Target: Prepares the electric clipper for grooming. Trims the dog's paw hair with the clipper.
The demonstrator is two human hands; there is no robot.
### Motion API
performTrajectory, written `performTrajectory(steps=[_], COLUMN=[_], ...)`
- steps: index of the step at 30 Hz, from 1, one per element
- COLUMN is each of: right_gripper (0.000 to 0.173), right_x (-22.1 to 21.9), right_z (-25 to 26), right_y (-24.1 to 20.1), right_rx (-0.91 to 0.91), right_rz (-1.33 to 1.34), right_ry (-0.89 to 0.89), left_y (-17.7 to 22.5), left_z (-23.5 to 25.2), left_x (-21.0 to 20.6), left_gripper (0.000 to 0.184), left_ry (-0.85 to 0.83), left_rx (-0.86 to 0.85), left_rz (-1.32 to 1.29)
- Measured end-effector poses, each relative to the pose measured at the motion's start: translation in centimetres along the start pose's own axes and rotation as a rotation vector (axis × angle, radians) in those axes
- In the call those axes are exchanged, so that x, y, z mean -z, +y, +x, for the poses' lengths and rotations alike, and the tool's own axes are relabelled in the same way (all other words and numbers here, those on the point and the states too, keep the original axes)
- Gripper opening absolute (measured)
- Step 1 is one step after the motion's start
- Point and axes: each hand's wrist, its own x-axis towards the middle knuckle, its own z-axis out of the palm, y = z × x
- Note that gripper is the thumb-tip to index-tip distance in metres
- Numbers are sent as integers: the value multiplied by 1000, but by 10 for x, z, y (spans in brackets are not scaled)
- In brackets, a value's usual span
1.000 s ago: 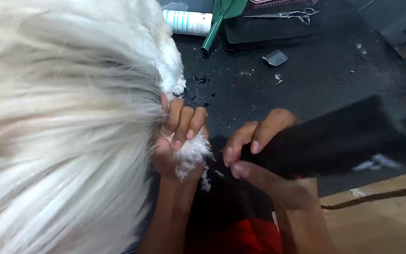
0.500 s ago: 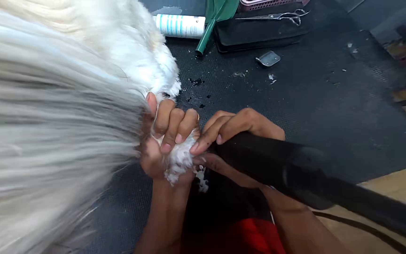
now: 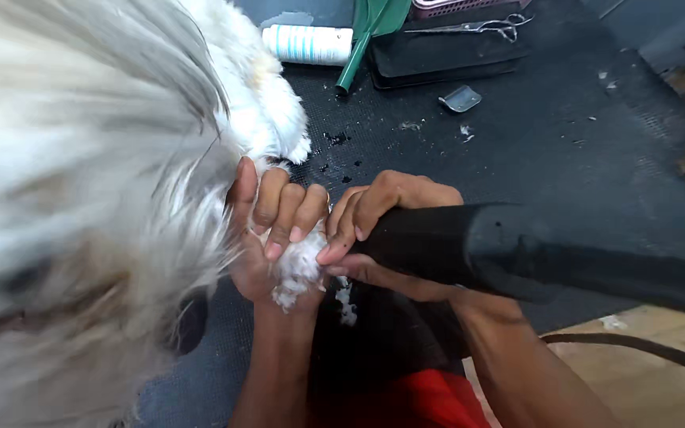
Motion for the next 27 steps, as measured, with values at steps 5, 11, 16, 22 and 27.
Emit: performTrajectory(steps=[5,11,16,22,27], right_gripper=[26,29,19,26,44], right_x=[-5,-18,-24,-11,-49], right_z=[2,1,-4,-51,-75], right_y=[-7,-19,-27,-62,-79], right_rx=[-153,-359,-497,-529,-475], right_rz=[10,-57,-21,576,258], right_ry=[54,282,648,908,960], left_y=[-6,-7,-5,-1,-3], left_z=[-5,-6,-5,-4,1], left_x=[-10,-6,0,9,8], left_gripper=[33,39,38,37,44], left_ry=[-15,54,85,66,78], left_rx=[52,41,-17,-52,-27], left_rz=[128,251,164,124,93])
